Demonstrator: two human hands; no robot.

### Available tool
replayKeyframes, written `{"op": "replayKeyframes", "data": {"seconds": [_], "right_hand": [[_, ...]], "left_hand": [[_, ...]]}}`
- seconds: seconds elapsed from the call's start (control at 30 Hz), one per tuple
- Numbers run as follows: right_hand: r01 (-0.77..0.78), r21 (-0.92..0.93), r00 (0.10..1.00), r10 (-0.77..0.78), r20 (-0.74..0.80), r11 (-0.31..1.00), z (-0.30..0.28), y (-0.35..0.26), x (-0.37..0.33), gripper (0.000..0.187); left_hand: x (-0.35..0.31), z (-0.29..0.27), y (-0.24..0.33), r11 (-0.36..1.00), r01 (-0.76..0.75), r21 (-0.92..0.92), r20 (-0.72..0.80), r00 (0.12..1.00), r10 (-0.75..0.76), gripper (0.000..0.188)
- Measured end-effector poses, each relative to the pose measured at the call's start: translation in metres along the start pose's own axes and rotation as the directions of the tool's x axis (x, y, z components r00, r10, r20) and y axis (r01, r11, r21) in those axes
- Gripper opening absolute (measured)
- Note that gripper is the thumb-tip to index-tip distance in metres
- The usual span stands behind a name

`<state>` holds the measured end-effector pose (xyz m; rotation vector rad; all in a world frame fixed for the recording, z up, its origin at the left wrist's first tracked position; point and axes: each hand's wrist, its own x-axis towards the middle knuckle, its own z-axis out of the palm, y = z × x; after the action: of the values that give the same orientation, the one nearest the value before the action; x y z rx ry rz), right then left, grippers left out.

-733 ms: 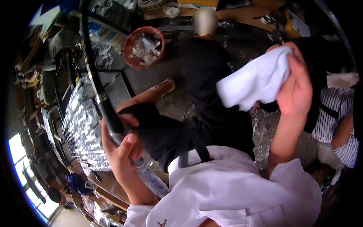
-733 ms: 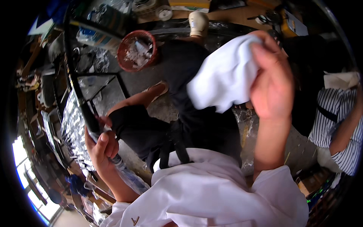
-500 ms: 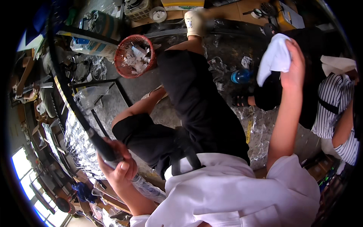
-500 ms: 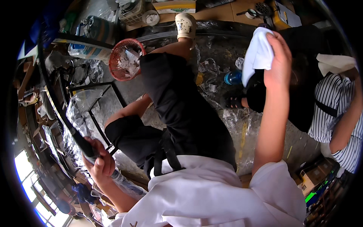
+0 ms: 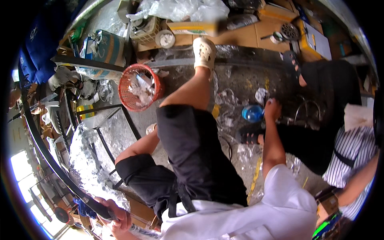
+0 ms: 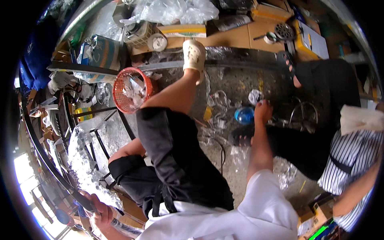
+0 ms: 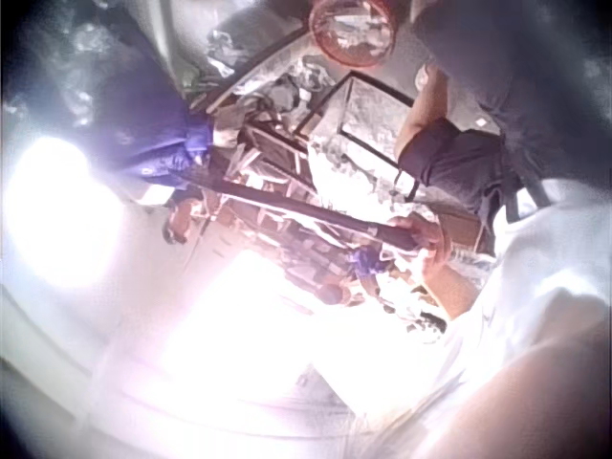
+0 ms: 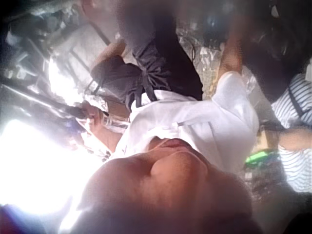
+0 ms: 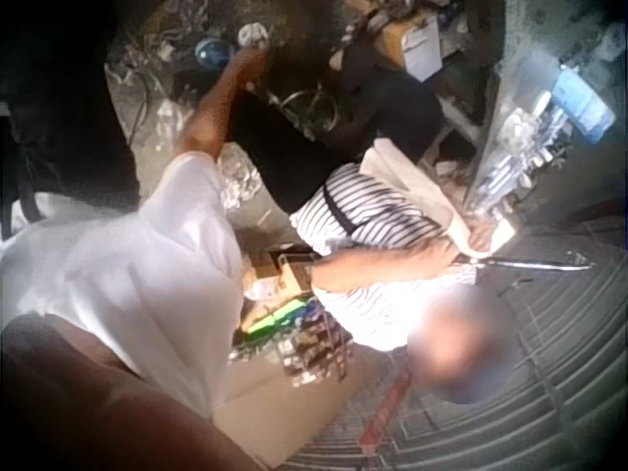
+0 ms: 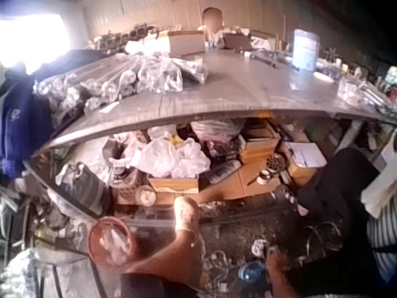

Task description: The person sits on the floor in a workshop and wraps the handle of a fishing rod with plastic film. They use a white cloth to wipe the handle and smooth the plastic, then place the wrapped rod on a nearby table.

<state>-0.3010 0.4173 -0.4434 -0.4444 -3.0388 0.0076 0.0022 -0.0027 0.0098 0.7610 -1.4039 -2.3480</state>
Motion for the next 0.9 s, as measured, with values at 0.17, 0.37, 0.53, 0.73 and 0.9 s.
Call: {"op": "replayKeyframes", "data": {"seconds": [0.17,0.37,0.53,0.73,0.9], "right_hand": [[-0.165,0.037,0.944,0.147,0.296,0.986,0.040,-0.004,-0.022,0.029],[-0.370,0.196,0.920,0.329,0.213,0.908,0.046,0.001,-0.020,0.037],[-0.385,0.123,0.903,0.346,0.254,0.915,0.037,-0.004,-0.016,0.039],[-0.364,0.174,0.905,0.304,0.297,0.915,0.077,0.011,-0.020,0.039],[-0.360,0.213,0.901,0.280,0.330,0.908,0.072,0.003,-0.021,0.041]], "left_hand": [[0.009,0.026,-0.002,0.996,0.054,0.064,-0.110,0.993,-0.047,0.057],[0.018,0.050,-0.011,0.996,0.029,0.087,-0.104,0.994,-0.020,0.056],[0.020,0.062,-0.020,0.996,0.010,0.092,-0.102,0.995,-0.001,0.055],[0.025,0.077,-0.019,0.994,0.001,0.107,-0.088,0.996,0.009,0.055],[0.025,0.079,-0.021,0.994,-0.009,0.110,-0.088,0.996,0.019,0.054]]}}
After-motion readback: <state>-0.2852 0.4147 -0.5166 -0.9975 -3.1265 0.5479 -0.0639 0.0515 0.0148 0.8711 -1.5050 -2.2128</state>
